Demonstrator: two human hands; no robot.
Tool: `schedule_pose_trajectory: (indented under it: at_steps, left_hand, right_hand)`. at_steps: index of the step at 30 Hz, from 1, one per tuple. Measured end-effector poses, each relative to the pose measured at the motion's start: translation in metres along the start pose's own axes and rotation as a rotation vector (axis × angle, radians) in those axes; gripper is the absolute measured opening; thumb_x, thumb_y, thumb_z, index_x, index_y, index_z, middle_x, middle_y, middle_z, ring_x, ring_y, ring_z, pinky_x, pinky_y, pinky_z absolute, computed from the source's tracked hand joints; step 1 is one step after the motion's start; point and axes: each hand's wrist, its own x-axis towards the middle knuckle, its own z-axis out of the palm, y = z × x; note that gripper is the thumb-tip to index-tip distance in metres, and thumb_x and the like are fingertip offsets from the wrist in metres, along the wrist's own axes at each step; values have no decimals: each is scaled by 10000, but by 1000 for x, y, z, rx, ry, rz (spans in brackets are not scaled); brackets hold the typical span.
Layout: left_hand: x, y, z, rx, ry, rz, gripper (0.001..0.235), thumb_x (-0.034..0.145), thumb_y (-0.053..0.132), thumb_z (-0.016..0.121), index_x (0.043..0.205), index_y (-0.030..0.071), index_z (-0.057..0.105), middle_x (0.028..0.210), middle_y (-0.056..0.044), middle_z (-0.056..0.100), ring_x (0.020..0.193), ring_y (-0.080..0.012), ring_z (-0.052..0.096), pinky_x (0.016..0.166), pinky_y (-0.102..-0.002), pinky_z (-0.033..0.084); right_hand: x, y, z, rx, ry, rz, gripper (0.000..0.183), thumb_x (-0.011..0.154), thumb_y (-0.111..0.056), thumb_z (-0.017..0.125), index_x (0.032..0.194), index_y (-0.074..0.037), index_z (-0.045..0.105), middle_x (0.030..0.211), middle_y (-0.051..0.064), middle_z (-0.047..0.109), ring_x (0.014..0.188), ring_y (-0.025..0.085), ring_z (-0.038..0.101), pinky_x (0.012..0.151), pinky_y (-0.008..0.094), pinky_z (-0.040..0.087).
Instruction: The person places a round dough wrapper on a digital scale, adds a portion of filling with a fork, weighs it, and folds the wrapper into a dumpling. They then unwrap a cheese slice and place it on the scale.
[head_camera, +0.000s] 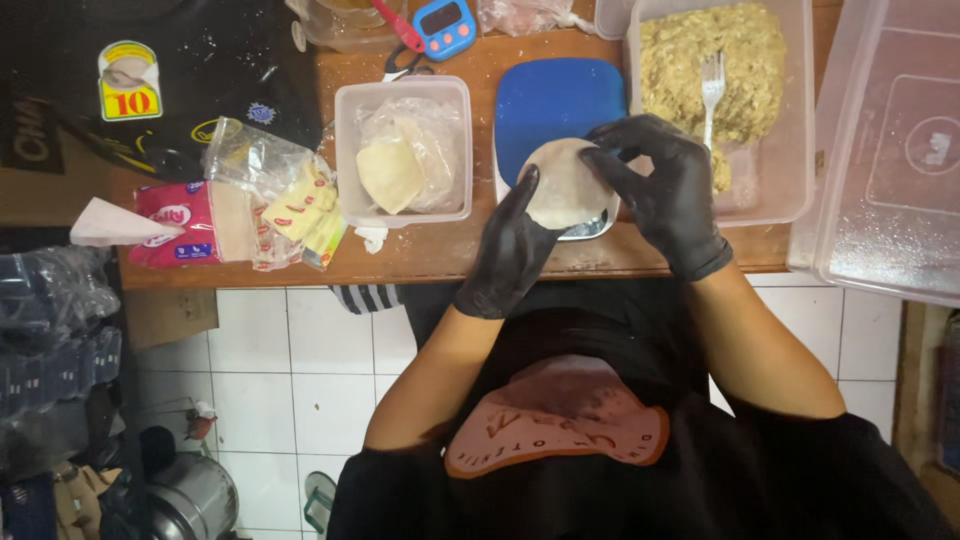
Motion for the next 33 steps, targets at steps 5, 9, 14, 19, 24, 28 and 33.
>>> schedule_pose_trajectory:
  at_steps: [5, 9, 14, 19, 24, 28, 33]
  left_hand:
    - [-1, 0, -15, -20, 30, 33, 326, 997, 161, 633, 1263, -21, 589, 1195, -231, 653, 1101, -317, 656, 999, -587, 461]
    - [3, -2, -39, 47, 34, 41, 300, 974, 147, 641, 1232, -3, 615, 1168, -220, 671, 1085, -311, 666, 996, -581, 476]
    - [7, -7, -49, 81, 19, 28, 294, 996, 164, 610, 1246, 8, 602, 1207, -206, 658, 1120, -298, 650, 1028, -572, 450]
    - [16, -15, -70, 126, 7, 49, 342, 1017, 225, 589, 1311, 51, 572, 1254, -175, 643, 1140, -285, 639, 1021, -514, 472]
    - [-3, 7, -20, 209, -108, 26, 444, 1064, 323, 516, 1414, 51, 513, 1316, -178, 610, 1244, -310, 570, 1075, -506, 417]
    - [6, 1, -9, 69, -78, 61, 456, 1099, 312, 467, 1469, 45, 459, 1432, -183, 501, 1306, -365, 495, 1110, -542, 357]
    - [27, -5, -20, -121, 65, 71, 311, 975, 194, 646, 1193, -28, 644, 1123, -271, 675, 1010, -383, 693, 938, -497, 527]
  right_hand:
    - [-1, -6, 8, 62, -39, 27, 23, 955, -52, 741, 951, -49, 718, 921, 131, 701, 897, 338, 678, 861, 443, 497]
    - [-6, -7, 7, 19, -32, 11, 53, 1002, -72, 700, 988, -26, 721, 874, 159, 689, 868, 345, 676, 840, 449, 499]
    - [-10, -17, 13, 25, -23, 32, 176, 898, -124, 812, 1005, -25, 713, 870, 155, 679, 891, 320, 674, 873, 454, 498]
    - [-8, -8, 8, 45, 61, -2, 66, 940, -56, 774, 976, -42, 721, 867, 129, 698, 858, 305, 694, 823, 409, 525]
    - [-2, -4, -3, -276, 232, -285, 149, 951, -52, 828, 1040, 4, 724, 894, 185, 720, 855, 396, 695, 752, 426, 554]
    - [-1, -16, 14, -234, 46, -421, 289, 853, -103, 825, 1091, -2, 697, 917, 174, 707, 896, 385, 677, 834, 463, 534]
    - [-6, -74, 6, 51, -63, -185, 176, 858, -62, 782, 1021, -28, 725, 815, 177, 694, 757, 373, 684, 751, 467, 541]
